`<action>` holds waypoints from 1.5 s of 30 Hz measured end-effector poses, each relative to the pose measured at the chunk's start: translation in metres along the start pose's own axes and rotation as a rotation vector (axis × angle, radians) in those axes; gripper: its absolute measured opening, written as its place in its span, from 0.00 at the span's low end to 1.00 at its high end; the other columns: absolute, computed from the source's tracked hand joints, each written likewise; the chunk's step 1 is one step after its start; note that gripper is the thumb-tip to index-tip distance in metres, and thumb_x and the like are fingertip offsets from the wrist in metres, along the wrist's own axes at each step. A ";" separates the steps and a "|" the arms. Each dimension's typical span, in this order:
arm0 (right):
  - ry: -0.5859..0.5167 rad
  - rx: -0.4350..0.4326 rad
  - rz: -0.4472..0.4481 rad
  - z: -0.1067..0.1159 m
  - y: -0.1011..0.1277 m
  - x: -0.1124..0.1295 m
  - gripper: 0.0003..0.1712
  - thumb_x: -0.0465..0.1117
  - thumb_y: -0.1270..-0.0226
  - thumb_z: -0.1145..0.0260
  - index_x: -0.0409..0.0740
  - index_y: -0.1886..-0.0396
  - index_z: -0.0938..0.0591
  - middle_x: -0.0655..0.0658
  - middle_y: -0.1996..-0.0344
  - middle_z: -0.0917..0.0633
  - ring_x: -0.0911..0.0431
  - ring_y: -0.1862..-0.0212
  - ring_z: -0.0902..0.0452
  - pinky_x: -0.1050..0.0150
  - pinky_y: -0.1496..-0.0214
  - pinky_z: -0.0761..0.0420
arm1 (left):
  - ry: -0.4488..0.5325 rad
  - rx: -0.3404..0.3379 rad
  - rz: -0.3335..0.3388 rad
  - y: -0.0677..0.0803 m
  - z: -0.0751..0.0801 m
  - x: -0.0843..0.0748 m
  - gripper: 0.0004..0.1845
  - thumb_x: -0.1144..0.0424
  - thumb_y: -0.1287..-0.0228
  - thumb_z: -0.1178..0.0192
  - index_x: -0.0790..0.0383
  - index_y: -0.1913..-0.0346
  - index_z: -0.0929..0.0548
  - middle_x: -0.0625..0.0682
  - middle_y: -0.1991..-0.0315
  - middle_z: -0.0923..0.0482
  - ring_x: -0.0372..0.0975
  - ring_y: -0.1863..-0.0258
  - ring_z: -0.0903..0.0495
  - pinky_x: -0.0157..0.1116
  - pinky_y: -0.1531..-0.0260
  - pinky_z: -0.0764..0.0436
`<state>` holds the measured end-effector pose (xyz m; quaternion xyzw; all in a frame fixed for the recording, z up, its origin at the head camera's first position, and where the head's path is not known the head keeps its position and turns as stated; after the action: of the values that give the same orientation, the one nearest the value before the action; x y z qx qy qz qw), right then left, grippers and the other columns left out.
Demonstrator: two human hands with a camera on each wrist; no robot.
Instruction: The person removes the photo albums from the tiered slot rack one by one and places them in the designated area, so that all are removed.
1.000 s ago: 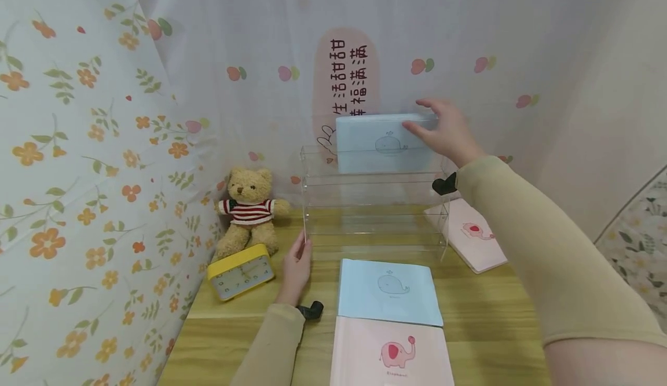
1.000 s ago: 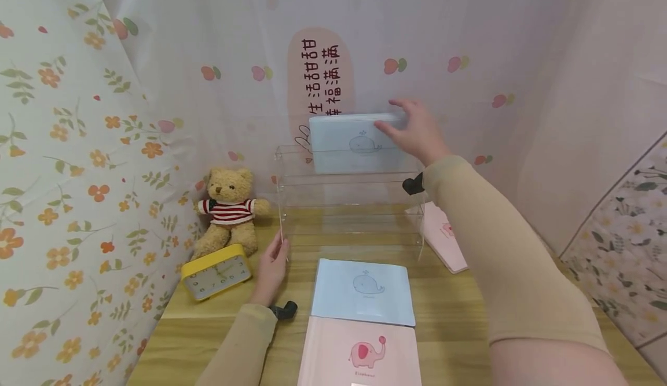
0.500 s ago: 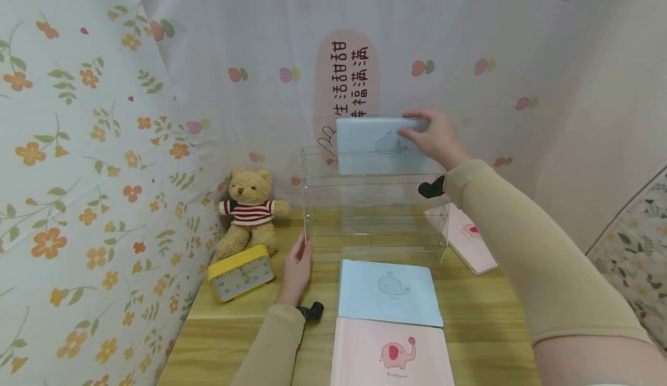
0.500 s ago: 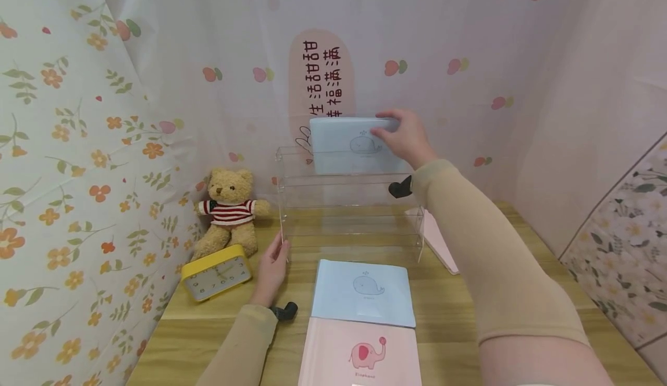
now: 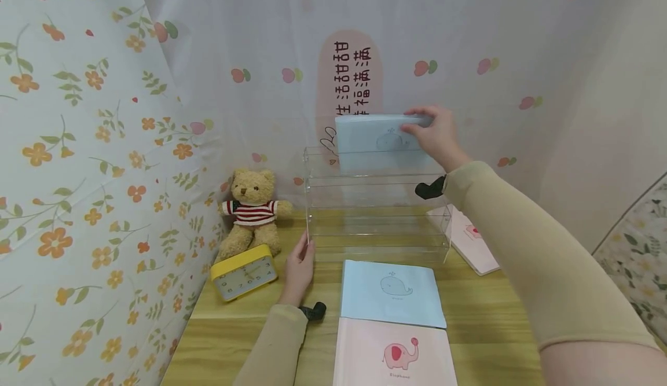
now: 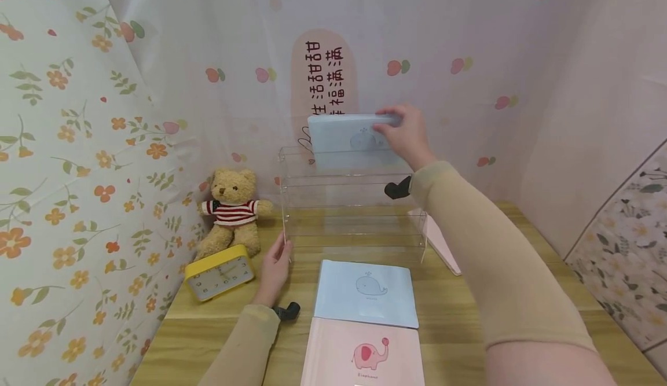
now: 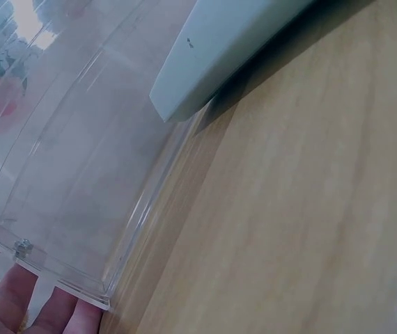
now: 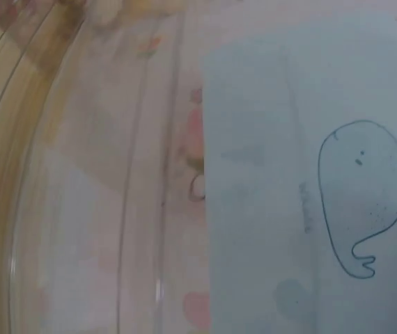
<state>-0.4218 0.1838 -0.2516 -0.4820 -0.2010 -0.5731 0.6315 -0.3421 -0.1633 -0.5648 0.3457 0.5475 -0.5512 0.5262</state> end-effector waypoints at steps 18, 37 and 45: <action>-0.058 -0.224 0.060 0.057 0.061 0.012 0.19 0.49 0.25 0.22 0.57 0.38 0.08 0.68 0.53 0.24 0.63 0.37 0.29 0.52 0.28 0.14 | -0.044 0.013 0.029 -0.002 0.001 -0.004 0.28 0.51 0.12 0.43 0.49 0.16 0.29 0.56 0.19 0.26 0.55 0.21 0.24 0.57 0.22 0.24; 0.175 -0.081 -0.055 0.090 0.169 -0.107 0.23 0.49 0.26 0.21 0.44 0.38 0.11 0.63 0.55 0.22 0.75 0.54 0.26 0.78 0.65 0.20 | -0.025 0.022 0.037 0.002 -0.003 -0.003 0.29 0.50 0.12 0.43 0.46 0.15 0.29 0.55 0.20 0.25 0.55 0.22 0.23 0.58 0.22 0.24; 0.245 0.009 -0.122 0.104 0.195 -0.144 0.25 0.55 0.27 0.21 0.45 0.40 0.10 0.80 0.59 0.23 0.81 0.59 0.27 0.74 0.64 0.21 | -0.012 0.025 0.058 0.003 0.000 0.000 0.29 0.49 0.12 0.43 0.44 0.15 0.30 0.56 0.20 0.24 0.54 0.22 0.24 0.57 0.23 0.23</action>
<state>-0.2500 0.3243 -0.3941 -0.3923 -0.1540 -0.6641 0.6176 -0.3397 -0.1629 -0.5660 0.3646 0.5272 -0.5444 0.5411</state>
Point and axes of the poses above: each hand's wrist, its own y-axis away from the middle knuckle, its own z-axis out of the back of the hand, x = y × z, the point moved 3 cm from there along -y, towards the middle knuckle
